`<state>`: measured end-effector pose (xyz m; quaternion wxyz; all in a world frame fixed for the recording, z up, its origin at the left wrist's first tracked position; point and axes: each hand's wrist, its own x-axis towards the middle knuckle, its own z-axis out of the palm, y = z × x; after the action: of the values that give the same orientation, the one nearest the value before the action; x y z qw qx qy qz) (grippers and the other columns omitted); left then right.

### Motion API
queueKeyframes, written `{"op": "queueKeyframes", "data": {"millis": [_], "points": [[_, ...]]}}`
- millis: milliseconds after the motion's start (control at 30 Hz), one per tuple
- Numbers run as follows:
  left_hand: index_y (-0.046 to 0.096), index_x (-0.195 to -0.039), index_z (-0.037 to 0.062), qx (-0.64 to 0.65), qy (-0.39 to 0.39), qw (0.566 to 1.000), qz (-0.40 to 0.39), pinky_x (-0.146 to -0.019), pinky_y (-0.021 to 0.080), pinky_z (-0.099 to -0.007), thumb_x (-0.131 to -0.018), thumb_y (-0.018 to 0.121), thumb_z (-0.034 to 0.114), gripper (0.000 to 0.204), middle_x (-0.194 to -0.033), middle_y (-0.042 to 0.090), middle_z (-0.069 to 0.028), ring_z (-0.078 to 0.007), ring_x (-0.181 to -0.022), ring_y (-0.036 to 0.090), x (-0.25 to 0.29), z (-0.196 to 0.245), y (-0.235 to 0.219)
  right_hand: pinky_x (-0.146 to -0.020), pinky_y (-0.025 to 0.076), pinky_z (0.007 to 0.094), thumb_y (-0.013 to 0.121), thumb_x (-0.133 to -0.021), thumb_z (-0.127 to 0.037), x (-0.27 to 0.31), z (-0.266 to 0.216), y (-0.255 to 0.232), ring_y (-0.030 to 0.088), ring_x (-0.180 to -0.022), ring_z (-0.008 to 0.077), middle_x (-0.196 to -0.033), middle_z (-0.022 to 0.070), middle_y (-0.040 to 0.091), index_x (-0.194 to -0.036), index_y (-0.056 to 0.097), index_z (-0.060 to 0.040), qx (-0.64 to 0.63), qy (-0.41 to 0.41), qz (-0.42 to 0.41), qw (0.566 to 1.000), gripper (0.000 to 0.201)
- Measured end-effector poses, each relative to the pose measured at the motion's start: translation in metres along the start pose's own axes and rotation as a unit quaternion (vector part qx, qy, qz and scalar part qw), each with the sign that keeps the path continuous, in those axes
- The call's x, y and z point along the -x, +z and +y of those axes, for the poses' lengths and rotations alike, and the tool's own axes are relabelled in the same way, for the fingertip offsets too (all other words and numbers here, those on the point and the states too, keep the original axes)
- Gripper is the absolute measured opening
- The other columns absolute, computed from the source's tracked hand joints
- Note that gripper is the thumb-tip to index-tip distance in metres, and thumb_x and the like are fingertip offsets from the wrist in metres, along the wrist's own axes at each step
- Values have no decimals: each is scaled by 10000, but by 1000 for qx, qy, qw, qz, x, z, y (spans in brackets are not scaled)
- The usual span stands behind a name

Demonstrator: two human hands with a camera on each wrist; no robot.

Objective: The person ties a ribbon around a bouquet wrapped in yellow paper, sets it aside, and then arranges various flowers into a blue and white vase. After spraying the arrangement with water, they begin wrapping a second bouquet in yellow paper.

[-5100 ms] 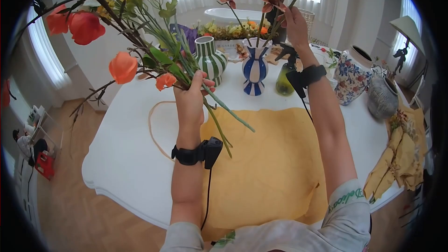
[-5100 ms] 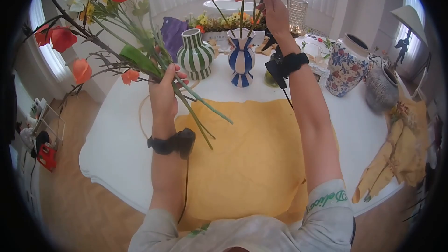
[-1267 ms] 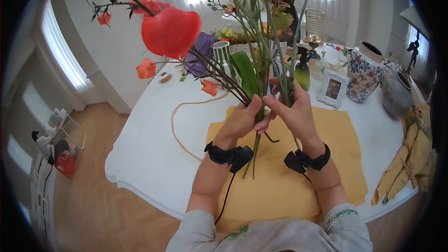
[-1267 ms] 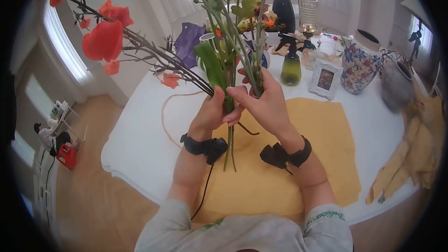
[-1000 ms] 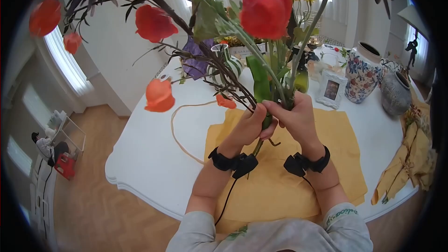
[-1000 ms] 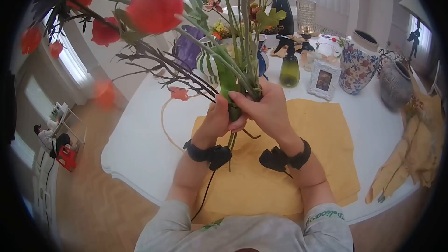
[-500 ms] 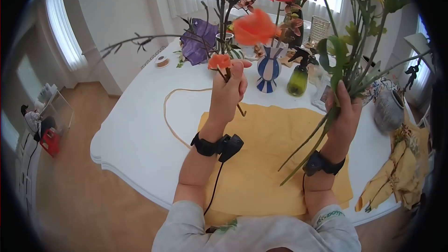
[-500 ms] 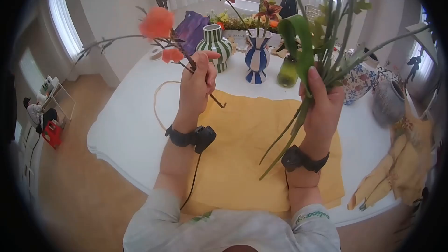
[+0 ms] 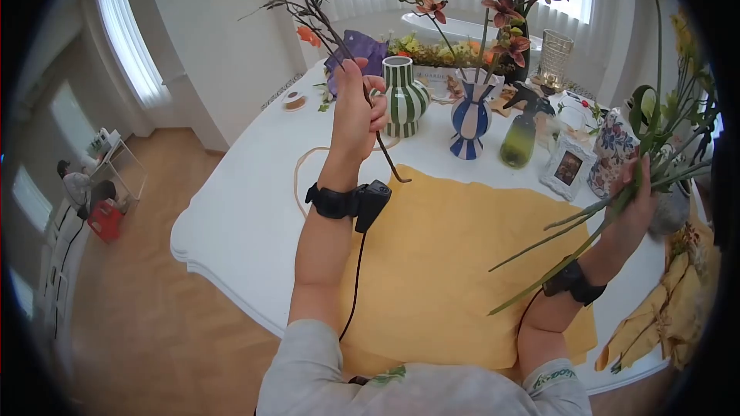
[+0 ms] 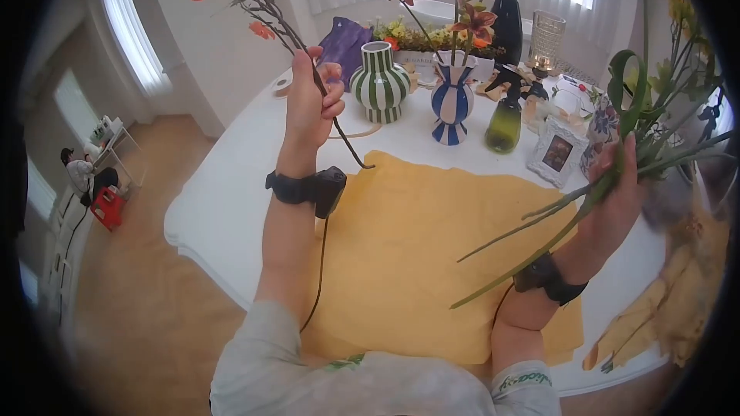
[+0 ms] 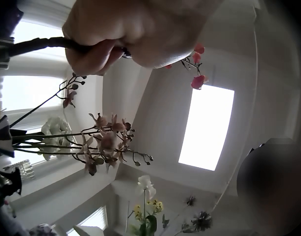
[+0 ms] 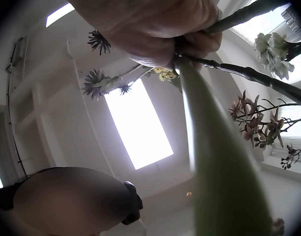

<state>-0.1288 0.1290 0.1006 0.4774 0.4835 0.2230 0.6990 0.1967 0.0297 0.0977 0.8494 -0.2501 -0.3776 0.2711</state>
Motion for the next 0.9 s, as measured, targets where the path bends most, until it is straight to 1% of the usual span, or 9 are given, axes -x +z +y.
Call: {"op": "queueKeyframes", "data": {"millis": [33, 67, 133, 167, 200, 267, 533, 633, 900], "points": [[369, -1053, 96, -32, 39, 999, 14, -375, 265, -166, -939, 334, 367, 296, -756, 468, -20, -57, -467, 335, -5, -1, -1, -477, 340, 170, 575, -841, -155, -1, 0, 0, 450, -559, 39, -666, 3, 494, -969, 553, 17, 16, -6, 11, 1000, 215], [369, -1053, 96, -34, 35, 999, 12, -375, 265, -166, -939, 334, 367, 296, -756, 468, -20, -57, -467, 335, -14, -3, -2, -485, 343, 170, 574, -842, -158, -2, 1, -2, 455, -566, 39, -673, 7, 501, -971, 553, 18, 32, -13, 22, 999, 219], [431, -968, 90, -100, 120, 986, 56, -479, 365, -185, -935, 382, 285, 204, -740, 464, 4, -66, -552, 418, -38, -14, -10, -507, 351, 171, 578, -841, -162, -2, 2, -7, 470, -592, 46, -685, 19, 511, -939, 552, 12, 50, -20, 7, 999, 202], [518, -907, 68, -116, 142, 981, 59, -614, 406, -211, -913, 444, 229, 177, -736, 504, 16, -66, -668, 484, -52, -18, -15, -510, 354, 171, 580, -839, -160, -1, 3, -4, 476, -595, 52, -686, 23, 512, -925, 549, 7, 60, -26, 15, 998, 190], [518, -907, 68, -114, 140, 982, 54, -614, 406, -211, -913, 444, 229, 177, -736, 504, 16, -66, -668, 484, -63, -19, -17, -512, 358, 172, 582, -837, -159, -2, 3, -1, 482, -599, 58, -686, 28, 513, -911, 545, 1, 70, -32, 24, 997, 180], [588, -896, 48, -250, 166, 952, 66, -641, 397, -212, -884, 498, 205, 181, -743, 566, 3, -59, -682, 500, -85, -20, -16, -511, 354, 172, 586, -835, -158, -4, 4, -2, 483, -601, 65, -693, 30, 515, -902, 537, -8, 76, -34, 38, 996, 171], [616, -905, 13, -243, 160, 953, 81, -643, 431, -194, -824, 575, 103, 127, -848, 636, -60, -82, -713, 559, -175, -47, -24, -512, 365, 166, 576, -842, -145, -6, 3, -8, 491, -611, 61, -737, 24, 527, -969, 515, -23, 58, -27, 36, 997, 186], [610, -903, 11, -156, 145, 975, 65, -661, 470, -200, -820, 576, 82, 114, -851, 631, -56, -105, -750, 585, -190, -58, -8, -503, 370, 162, 574, -843, -138, -8, 2, -8, 495, -609, 61, -737, 25, 529, -973, 507, -23, 46, -30, 43, 998, 186], [607, -900, 25, -125, 110, 984, -61, -699, 471, -210, -835, 556, 109, 118, -875, 625, -32, -112, -826, 583, -198, -83, 30, -478, 366, 152, 576, -840, -129, -9, 4, -13, 499, -594, 59, -726, 26, 530, -963, 502, -27, 41, -42, 28, 998, 176]]}}
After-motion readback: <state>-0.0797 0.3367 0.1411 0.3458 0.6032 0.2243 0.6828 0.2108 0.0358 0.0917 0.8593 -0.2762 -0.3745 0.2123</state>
